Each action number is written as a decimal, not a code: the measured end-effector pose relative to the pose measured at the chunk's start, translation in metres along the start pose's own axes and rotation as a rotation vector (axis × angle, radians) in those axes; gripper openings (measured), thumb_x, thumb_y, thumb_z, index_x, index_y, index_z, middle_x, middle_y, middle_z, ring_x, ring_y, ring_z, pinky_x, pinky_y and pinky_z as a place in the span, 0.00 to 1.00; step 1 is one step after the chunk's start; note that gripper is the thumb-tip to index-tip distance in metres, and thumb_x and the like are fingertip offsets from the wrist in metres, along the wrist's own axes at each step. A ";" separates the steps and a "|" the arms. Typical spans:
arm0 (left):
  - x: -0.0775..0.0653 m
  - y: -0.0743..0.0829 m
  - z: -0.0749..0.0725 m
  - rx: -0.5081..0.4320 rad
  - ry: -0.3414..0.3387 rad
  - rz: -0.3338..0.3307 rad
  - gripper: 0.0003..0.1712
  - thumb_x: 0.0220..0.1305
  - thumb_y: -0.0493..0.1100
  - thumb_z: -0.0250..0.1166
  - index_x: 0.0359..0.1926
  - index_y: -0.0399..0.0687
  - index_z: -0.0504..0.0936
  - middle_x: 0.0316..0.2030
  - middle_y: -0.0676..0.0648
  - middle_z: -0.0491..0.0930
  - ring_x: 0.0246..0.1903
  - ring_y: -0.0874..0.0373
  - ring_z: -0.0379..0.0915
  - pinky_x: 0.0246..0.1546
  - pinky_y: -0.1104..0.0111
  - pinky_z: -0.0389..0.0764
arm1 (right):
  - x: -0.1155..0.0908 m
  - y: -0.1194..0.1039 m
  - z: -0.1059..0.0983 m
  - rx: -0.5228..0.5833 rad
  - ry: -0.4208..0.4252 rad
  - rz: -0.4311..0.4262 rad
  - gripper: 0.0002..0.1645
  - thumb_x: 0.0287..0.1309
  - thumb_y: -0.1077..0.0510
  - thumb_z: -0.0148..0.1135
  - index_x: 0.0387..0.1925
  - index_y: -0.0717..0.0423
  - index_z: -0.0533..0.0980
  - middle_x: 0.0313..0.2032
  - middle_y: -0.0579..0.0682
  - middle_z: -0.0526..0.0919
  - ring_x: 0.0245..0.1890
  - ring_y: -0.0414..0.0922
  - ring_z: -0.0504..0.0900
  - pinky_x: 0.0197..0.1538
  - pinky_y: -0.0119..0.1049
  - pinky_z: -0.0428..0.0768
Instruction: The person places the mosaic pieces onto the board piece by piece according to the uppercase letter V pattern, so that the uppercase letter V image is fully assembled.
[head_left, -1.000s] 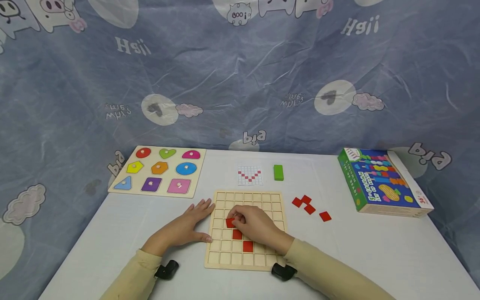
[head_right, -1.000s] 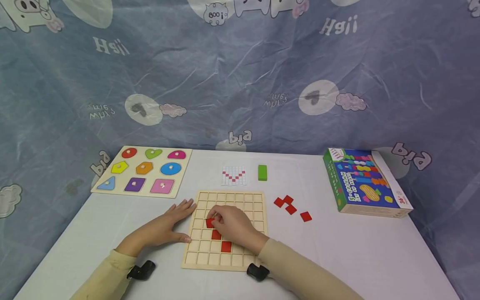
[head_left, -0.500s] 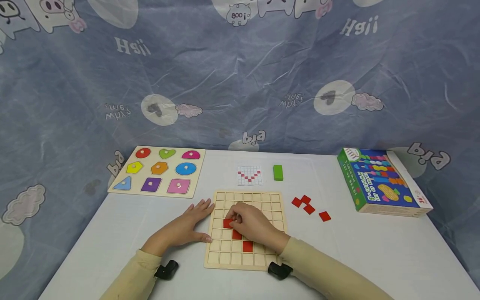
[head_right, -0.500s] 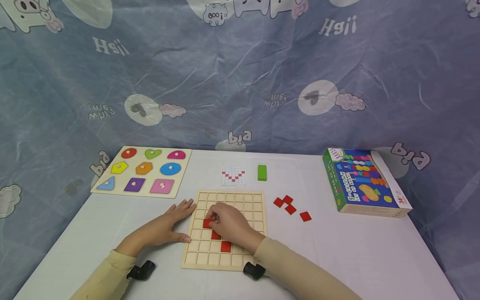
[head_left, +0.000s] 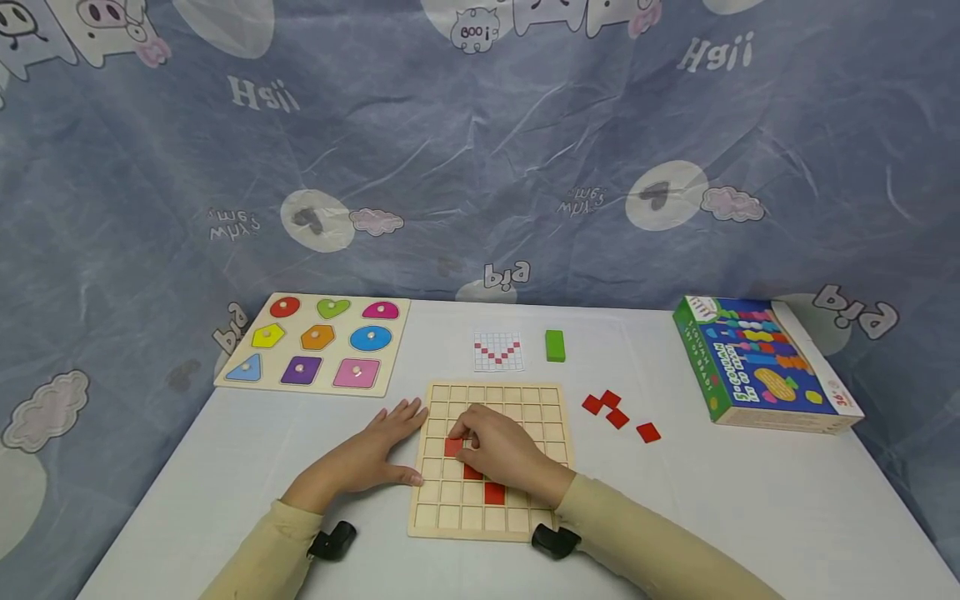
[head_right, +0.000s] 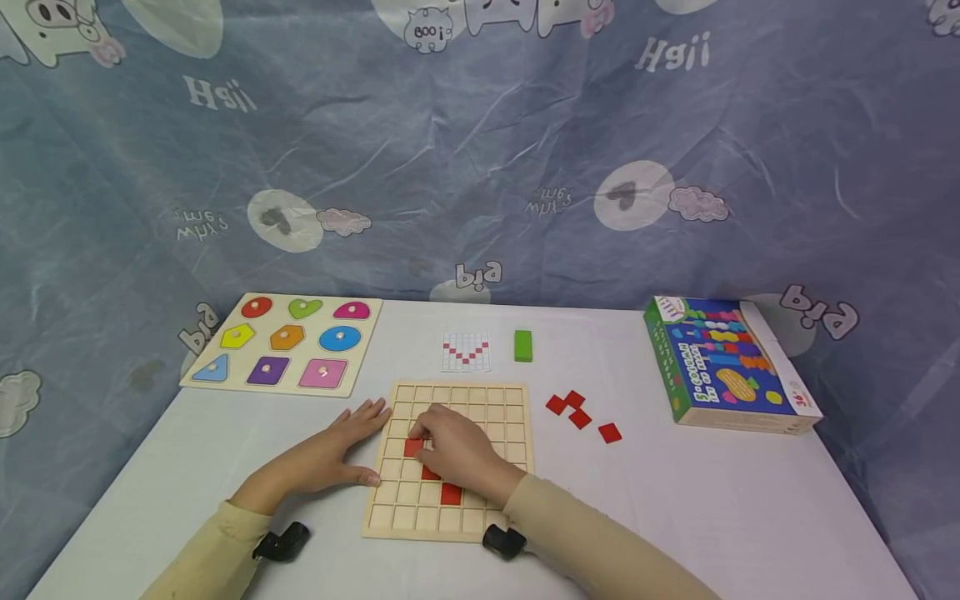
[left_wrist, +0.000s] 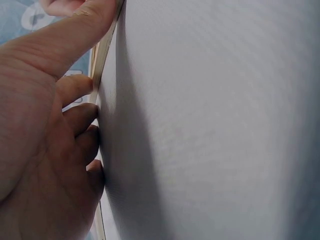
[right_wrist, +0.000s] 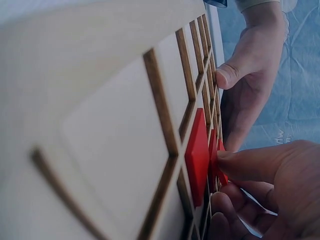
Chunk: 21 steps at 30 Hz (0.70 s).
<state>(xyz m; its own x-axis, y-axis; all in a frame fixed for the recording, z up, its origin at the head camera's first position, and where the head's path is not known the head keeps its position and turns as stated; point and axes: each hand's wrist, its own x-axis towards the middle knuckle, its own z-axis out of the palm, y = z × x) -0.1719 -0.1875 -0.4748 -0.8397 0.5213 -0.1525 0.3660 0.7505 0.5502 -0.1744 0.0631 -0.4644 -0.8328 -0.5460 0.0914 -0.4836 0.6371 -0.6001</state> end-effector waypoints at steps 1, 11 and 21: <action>0.000 0.000 0.000 0.000 0.000 0.001 0.60 0.51 0.63 0.76 0.79 0.47 0.59 0.80 0.44 0.50 0.79 0.45 0.38 0.78 0.48 0.42 | 0.000 0.000 0.000 -0.003 -0.002 -0.002 0.10 0.58 0.61 0.72 0.42 0.51 0.83 0.36 0.42 0.79 0.30 0.35 0.72 0.32 0.28 0.73; 0.000 -0.005 0.001 -0.012 0.002 0.018 0.61 0.51 0.64 0.76 0.79 0.47 0.58 0.80 0.44 0.49 0.79 0.44 0.38 0.78 0.48 0.41 | 0.001 -0.003 -0.002 -0.032 -0.031 0.010 0.13 0.59 0.61 0.70 0.46 0.48 0.85 0.40 0.40 0.81 0.36 0.37 0.75 0.41 0.31 0.77; -0.001 -0.004 0.001 -0.011 0.001 0.026 0.61 0.52 0.64 0.76 0.79 0.47 0.58 0.80 0.43 0.49 0.79 0.43 0.38 0.78 0.47 0.41 | 0.000 -0.002 -0.002 -0.025 -0.044 0.001 0.13 0.60 0.60 0.70 0.46 0.46 0.85 0.42 0.39 0.80 0.35 0.37 0.74 0.42 0.31 0.76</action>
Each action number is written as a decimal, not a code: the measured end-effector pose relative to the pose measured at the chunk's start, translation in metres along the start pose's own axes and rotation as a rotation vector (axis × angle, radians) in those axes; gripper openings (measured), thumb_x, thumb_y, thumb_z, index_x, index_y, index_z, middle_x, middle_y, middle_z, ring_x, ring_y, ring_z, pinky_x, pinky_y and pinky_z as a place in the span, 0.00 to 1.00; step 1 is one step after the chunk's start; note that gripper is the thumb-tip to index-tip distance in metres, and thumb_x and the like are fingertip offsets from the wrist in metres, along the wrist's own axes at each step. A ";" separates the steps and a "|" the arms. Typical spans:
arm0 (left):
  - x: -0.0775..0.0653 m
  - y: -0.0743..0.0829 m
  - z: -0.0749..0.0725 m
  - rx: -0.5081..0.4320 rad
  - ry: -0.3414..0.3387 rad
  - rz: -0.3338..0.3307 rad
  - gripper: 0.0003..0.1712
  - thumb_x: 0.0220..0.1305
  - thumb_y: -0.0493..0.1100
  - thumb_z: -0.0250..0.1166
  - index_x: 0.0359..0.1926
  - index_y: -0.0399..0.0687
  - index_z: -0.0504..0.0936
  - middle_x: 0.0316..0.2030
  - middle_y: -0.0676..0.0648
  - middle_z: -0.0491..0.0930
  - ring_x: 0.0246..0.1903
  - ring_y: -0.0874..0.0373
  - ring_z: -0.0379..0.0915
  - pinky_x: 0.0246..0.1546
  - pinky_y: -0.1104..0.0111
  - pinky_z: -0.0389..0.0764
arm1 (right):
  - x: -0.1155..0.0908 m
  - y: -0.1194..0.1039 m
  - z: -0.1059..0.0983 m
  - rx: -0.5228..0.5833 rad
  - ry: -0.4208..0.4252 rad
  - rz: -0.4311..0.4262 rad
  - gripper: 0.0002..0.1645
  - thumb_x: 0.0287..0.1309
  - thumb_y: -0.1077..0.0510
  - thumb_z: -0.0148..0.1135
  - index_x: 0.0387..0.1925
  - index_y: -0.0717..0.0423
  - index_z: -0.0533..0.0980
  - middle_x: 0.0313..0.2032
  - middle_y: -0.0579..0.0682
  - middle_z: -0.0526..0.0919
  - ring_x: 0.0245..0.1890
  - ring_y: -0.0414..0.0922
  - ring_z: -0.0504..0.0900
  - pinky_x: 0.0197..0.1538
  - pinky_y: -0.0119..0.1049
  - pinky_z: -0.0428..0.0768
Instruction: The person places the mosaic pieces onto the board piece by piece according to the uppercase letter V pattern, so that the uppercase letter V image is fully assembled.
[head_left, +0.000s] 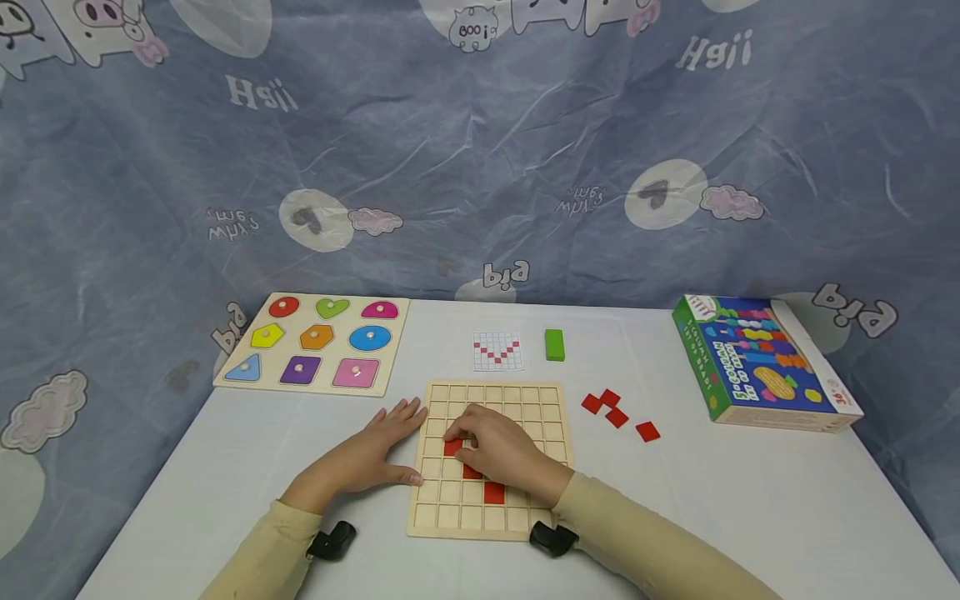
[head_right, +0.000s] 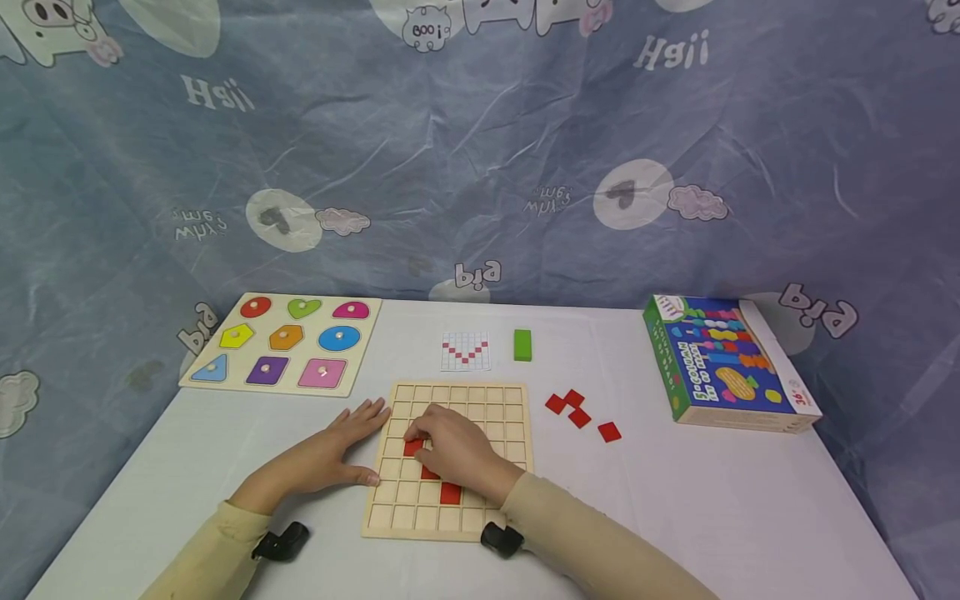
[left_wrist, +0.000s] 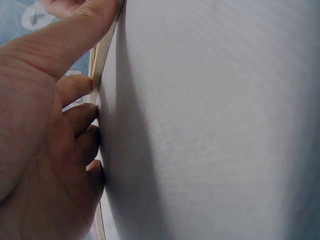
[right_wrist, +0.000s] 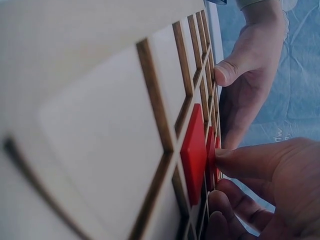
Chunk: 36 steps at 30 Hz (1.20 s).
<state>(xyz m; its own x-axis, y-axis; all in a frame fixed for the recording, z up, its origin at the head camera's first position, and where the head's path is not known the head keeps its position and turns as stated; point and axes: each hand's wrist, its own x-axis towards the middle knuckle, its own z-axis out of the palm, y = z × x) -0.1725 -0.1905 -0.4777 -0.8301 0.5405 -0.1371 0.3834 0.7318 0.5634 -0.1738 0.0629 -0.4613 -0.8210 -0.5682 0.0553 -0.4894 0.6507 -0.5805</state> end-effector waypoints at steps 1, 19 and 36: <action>0.000 0.000 0.000 -0.002 0.000 0.001 0.61 0.52 0.64 0.76 0.79 0.46 0.58 0.80 0.43 0.49 0.79 0.43 0.38 0.78 0.47 0.41 | 0.000 0.000 0.000 -0.002 0.000 -0.003 0.13 0.60 0.60 0.70 0.46 0.46 0.86 0.42 0.40 0.80 0.34 0.37 0.73 0.41 0.31 0.75; 0.000 0.002 0.000 0.007 0.004 -0.006 0.61 0.51 0.65 0.76 0.79 0.47 0.59 0.80 0.43 0.50 0.79 0.43 0.39 0.78 0.47 0.42 | -0.001 0.003 -0.002 0.026 0.022 0.001 0.13 0.60 0.61 0.69 0.47 0.48 0.84 0.41 0.41 0.79 0.35 0.37 0.74 0.40 0.31 0.76; 0.000 0.003 0.000 0.004 0.005 -0.028 0.61 0.51 0.64 0.76 0.79 0.48 0.59 0.80 0.44 0.50 0.79 0.45 0.38 0.79 0.49 0.41 | -0.016 0.009 -0.013 0.093 0.049 0.067 0.11 0.62 0.59 0.66 0.46 0.45 0.85 0.39 0.40 0.79 0.35 0.39 0.76 0.39 0.32 0.77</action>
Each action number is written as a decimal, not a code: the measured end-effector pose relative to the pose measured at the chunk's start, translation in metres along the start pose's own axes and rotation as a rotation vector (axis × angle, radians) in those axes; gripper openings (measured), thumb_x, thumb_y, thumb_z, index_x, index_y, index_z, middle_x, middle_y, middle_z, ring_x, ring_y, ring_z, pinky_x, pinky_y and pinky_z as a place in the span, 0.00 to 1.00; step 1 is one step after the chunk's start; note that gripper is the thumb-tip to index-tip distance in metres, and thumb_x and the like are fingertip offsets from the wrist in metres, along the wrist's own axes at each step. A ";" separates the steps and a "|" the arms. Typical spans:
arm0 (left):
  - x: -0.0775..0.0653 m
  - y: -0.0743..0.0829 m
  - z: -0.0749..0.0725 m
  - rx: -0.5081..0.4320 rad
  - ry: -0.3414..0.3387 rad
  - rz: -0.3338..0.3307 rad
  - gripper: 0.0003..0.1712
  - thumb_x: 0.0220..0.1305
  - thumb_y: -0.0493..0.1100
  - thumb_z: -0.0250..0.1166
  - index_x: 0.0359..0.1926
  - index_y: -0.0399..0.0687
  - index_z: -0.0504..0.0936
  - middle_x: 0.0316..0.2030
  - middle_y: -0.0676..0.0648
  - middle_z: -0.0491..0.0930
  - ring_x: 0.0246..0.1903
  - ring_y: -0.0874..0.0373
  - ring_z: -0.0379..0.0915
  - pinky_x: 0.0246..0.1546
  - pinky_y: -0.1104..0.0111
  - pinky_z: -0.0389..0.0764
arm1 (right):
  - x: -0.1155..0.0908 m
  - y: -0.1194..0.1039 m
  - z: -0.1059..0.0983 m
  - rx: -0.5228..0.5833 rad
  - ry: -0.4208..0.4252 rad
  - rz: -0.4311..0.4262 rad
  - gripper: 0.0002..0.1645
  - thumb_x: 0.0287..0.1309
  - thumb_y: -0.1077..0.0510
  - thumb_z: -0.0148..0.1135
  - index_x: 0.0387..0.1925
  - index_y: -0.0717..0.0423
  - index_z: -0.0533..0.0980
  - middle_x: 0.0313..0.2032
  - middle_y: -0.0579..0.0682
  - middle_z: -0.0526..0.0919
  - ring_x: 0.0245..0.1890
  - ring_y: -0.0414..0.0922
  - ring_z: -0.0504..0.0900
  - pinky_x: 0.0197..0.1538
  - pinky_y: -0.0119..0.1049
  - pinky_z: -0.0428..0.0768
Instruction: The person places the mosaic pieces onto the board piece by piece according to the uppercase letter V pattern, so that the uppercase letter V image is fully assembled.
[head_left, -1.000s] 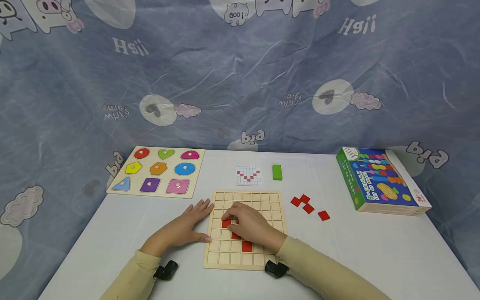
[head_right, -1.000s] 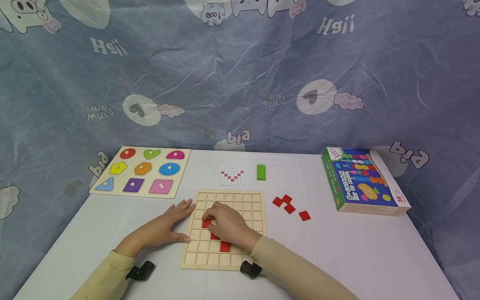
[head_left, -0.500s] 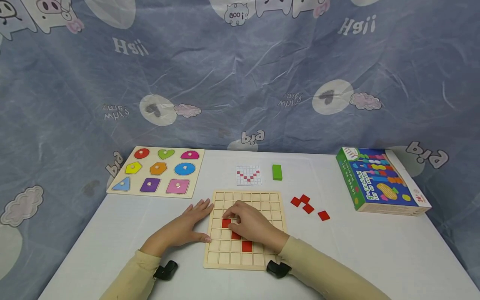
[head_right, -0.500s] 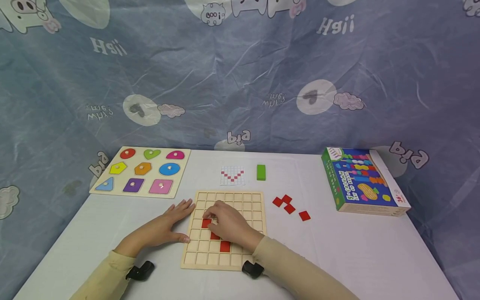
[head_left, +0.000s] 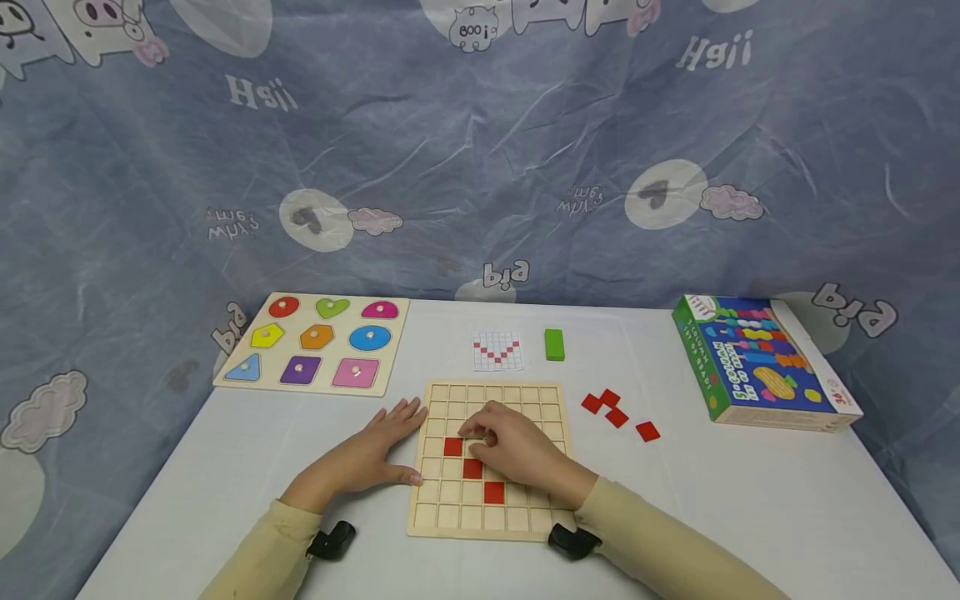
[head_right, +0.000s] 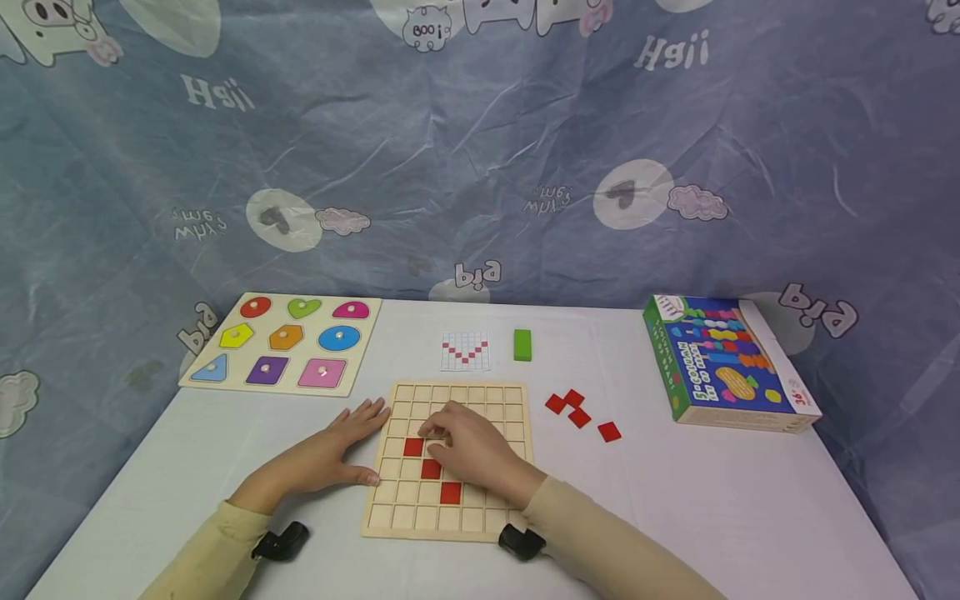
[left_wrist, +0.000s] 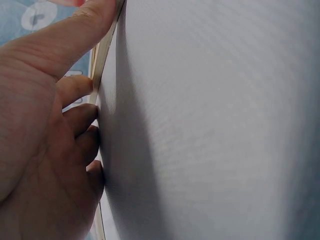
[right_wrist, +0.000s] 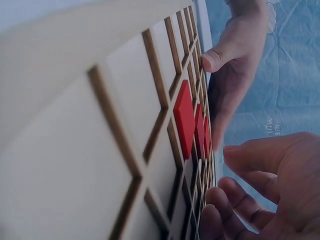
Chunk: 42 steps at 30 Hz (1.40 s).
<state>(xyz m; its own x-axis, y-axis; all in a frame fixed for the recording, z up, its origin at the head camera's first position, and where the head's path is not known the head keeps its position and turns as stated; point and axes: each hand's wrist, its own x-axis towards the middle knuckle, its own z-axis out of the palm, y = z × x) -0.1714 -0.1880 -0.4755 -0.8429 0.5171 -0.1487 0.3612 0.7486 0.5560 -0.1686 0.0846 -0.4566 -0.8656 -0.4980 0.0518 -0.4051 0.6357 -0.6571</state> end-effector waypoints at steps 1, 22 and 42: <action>0.000 0.000 0.000 0.000 -0.001 -0.002 0.61 0.51 0.64 0.76 0.79 0.49 0.59 0.80 0.45 0.50 0.79 0.45 0.38 0.79 0.49 0.41 | -0.001 0.001 -0.001 0.002 0.000 0.003 0.11 0.63 0.59 0.67 0.46 0.45 0.85 0.39 0.40 0.79 0.34 0.39 0.75 0.38 0.32 0.77; 0.000 0.000 0.000 -0.005 0.001 0.015 0.61 0.51 0.63 0.77 0.79 0.47 0.58 0.80 0.43 0.49 0.79 0.44 0.38 0.78 0.48 0.41 | -0.026 0.019 -0.014 -0.026 0.047 0.043 0.08 0.63 0.58 0.69 0.44 0.46 0.84 0.32 0.34 0.75 0.33 0.37 0.76 0.37 0.29 0.77; 0.000 -0.002 0.001 0.007 0.008 0.017 0.61 0.50 0.64 0.77 0.79 0.48 0.58 0.80 0.43 0.49 0.79 0.44 0.39 0.78 0.48 0.41 | -0.048 0.035 -0.036 -0.021 0.102 0.085 0.09 0.62 0.60 0.69 0.43 0.46 0.84 0.32 0.35 0.77 0.33 0.37 0.75 0.37 0.30 0.77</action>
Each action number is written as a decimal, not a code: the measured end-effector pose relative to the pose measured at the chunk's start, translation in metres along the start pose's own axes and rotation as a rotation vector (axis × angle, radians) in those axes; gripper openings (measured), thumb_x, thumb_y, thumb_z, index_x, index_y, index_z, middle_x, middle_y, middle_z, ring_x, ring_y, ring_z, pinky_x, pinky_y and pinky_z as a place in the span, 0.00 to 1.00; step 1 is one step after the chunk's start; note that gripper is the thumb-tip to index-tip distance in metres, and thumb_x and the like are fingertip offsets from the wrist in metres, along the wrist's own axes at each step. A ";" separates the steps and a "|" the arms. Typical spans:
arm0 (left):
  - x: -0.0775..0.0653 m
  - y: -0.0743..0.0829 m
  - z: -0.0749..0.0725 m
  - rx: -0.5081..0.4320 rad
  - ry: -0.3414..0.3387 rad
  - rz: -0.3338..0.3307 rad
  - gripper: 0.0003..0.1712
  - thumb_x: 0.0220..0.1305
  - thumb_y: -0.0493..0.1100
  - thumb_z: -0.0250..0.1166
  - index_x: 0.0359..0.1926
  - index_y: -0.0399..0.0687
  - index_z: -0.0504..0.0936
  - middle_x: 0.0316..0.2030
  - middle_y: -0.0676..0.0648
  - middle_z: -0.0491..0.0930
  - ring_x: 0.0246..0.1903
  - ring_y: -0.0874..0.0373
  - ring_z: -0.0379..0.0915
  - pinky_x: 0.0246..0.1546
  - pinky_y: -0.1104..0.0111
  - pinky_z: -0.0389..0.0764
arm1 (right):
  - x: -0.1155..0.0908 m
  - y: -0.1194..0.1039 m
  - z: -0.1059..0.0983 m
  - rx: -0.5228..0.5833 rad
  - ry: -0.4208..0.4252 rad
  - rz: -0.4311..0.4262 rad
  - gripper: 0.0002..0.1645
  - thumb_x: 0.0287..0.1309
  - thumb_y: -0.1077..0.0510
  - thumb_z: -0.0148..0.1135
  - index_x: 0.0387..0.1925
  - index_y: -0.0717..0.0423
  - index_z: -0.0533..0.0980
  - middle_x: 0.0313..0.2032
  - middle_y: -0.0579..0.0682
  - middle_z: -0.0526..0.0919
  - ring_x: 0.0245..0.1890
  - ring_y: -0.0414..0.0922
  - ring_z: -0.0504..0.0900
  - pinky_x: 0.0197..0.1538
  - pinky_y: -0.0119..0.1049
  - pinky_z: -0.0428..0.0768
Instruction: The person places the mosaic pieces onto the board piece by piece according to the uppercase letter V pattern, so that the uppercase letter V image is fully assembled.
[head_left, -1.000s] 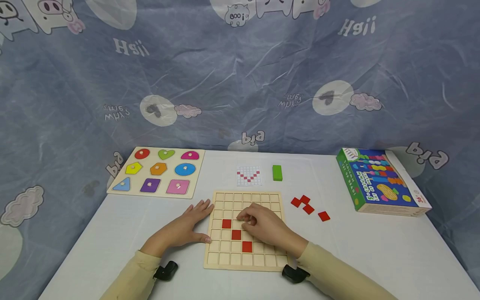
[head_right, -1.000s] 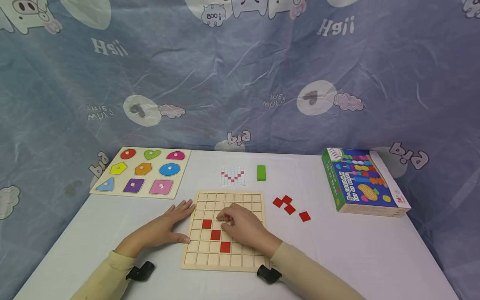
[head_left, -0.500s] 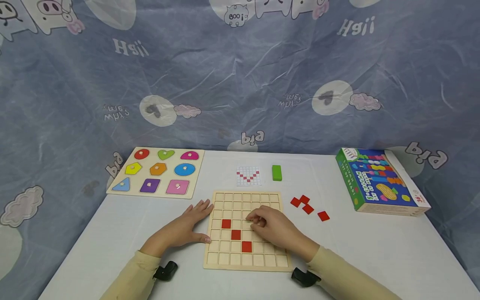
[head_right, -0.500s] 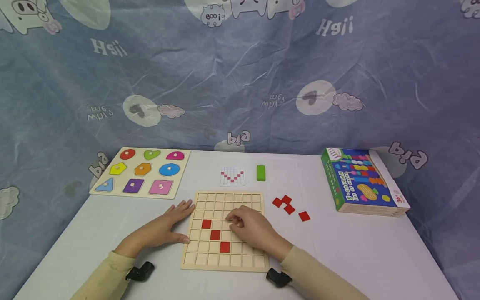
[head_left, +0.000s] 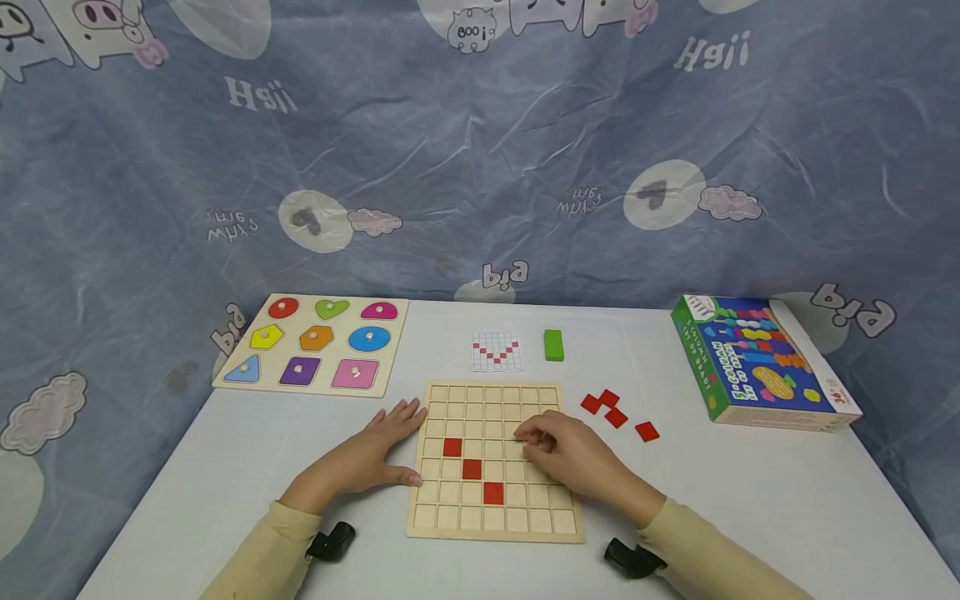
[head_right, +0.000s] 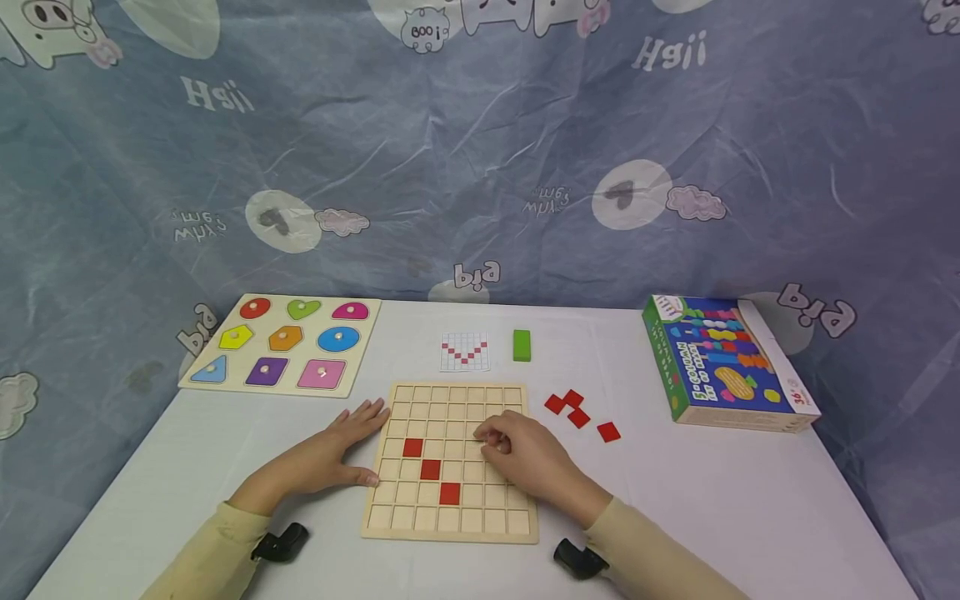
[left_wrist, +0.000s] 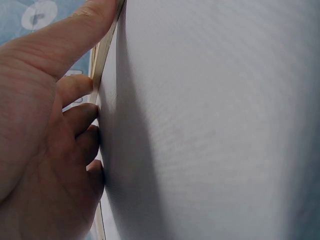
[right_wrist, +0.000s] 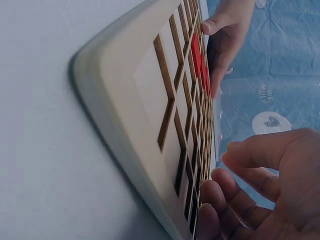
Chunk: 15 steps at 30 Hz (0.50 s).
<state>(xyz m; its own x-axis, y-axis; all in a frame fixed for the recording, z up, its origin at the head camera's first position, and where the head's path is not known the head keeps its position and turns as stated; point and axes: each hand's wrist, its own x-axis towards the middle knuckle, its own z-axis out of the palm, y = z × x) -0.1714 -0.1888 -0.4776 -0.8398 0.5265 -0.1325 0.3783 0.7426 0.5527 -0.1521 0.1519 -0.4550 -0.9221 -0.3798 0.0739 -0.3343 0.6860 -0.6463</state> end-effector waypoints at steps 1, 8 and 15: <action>0.000 0.000 0.000 0.001 0.001 0.002 0.61 0.50 0.64 0.76 0.79 0.48 0.58 0.80 0.43 0.49 0.79 0.44 0.39 0.78 0.48 0.41 | -0.001 0.001 -0.001 0.001 0.002 0.005 0.09 0.62 0.60 0.69 0.43 0.45 0.84 0.32 0.35 0.77 0.33 0.36 0.75 0.37 0.29 0.77; -0.001 -0.001 0.000 0.000 0.003 -0.004 0.61 0.50 0.64 0.77 0.79 0.48 0.59 0.80 0.44 0.49 0.79 0.44 0.39 0.79 0.49 0.41 | -0.005 0.011 -0.009 0.000 0.022 0.037 0.10 0.62 0.59 0.69 0.45 0.46 0.84 0.33 0.35 0.77 0.33 0.35 0.75 0.37 0.29 0.78; 0.000 0.000 0.000 0.001 -0.002 -0.004 0.61 0.50 0.64 0.77 0.79 0.48 0.58 0.80 0.44 0.49 0.79 0.45 0.38 0.79 0.49 0.41 | -0.009 0.025 -0.020 -0.039 0.084 0.068 0.11 0.61 0.61 0.69 0.45 0.47 0.85 0.33 0.36 0.77 0.32 0.35 0.75 0.35 0.30 0.77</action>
<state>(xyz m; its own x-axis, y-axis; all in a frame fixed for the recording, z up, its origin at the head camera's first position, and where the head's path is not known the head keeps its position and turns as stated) -0.1712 -0.1886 -0.4776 -0.8407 0.5240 -0.1364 0.3749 0.7451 0.5515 -0.1560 0.1849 -0.4565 -0.9554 -0.2794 0.0955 -0.2764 0.7327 -0.6219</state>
